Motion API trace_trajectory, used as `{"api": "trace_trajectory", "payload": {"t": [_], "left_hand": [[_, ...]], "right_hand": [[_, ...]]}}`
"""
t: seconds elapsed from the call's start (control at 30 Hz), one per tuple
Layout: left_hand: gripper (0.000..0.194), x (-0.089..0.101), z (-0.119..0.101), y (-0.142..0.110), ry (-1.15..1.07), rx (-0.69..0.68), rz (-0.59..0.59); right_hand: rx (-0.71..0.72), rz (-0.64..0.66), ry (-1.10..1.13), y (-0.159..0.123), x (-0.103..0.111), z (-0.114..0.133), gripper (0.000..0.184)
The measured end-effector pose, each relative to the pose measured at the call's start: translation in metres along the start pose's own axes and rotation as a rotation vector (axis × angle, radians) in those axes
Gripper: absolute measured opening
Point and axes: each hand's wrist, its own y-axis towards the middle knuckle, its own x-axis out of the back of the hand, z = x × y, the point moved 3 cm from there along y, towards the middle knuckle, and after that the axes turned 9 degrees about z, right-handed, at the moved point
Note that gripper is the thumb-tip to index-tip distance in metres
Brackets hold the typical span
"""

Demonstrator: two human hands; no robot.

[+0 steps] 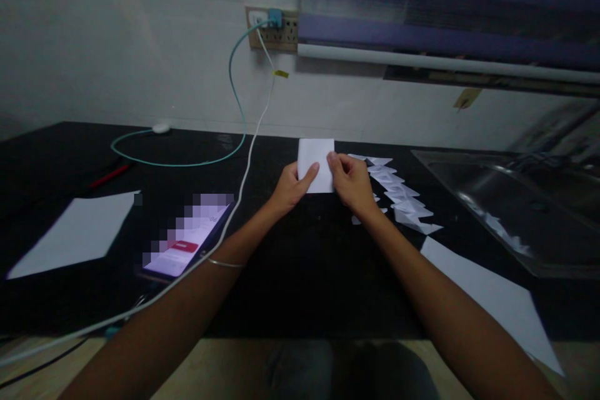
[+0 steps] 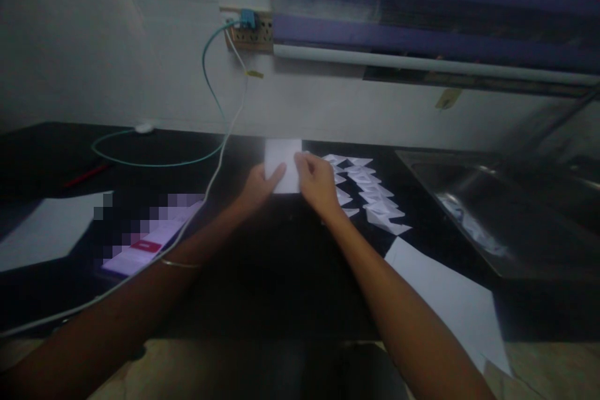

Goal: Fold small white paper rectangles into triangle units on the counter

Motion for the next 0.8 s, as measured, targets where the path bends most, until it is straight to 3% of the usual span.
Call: {"api": "trace_trajectory", "payload": {"t": [0.13, 0.27, 0.8], "left_hand": [[0.048, 0.0021, -0.0009, -0.0004, 0.008, -0.016, -0.058], [0.048, 0.0045, 0.0023, 0.0008, 0.000, -0.014, -0.102], [0.050, 0.0054, 0.0080, 0.0031, -0.067, 0.021, -0.058]], "right_hand": [[-0.087, 0.093, 0.161, 0.0003, -0.0006, -0.0032, 0.050], [-0.119, 0.194, 0.172, -0.0009, -0.0003, -0.0018, 0.044], [-0.145, 0.206, 0.233, -0.0017, 0.0019, -0.0031, 0.035]]}}
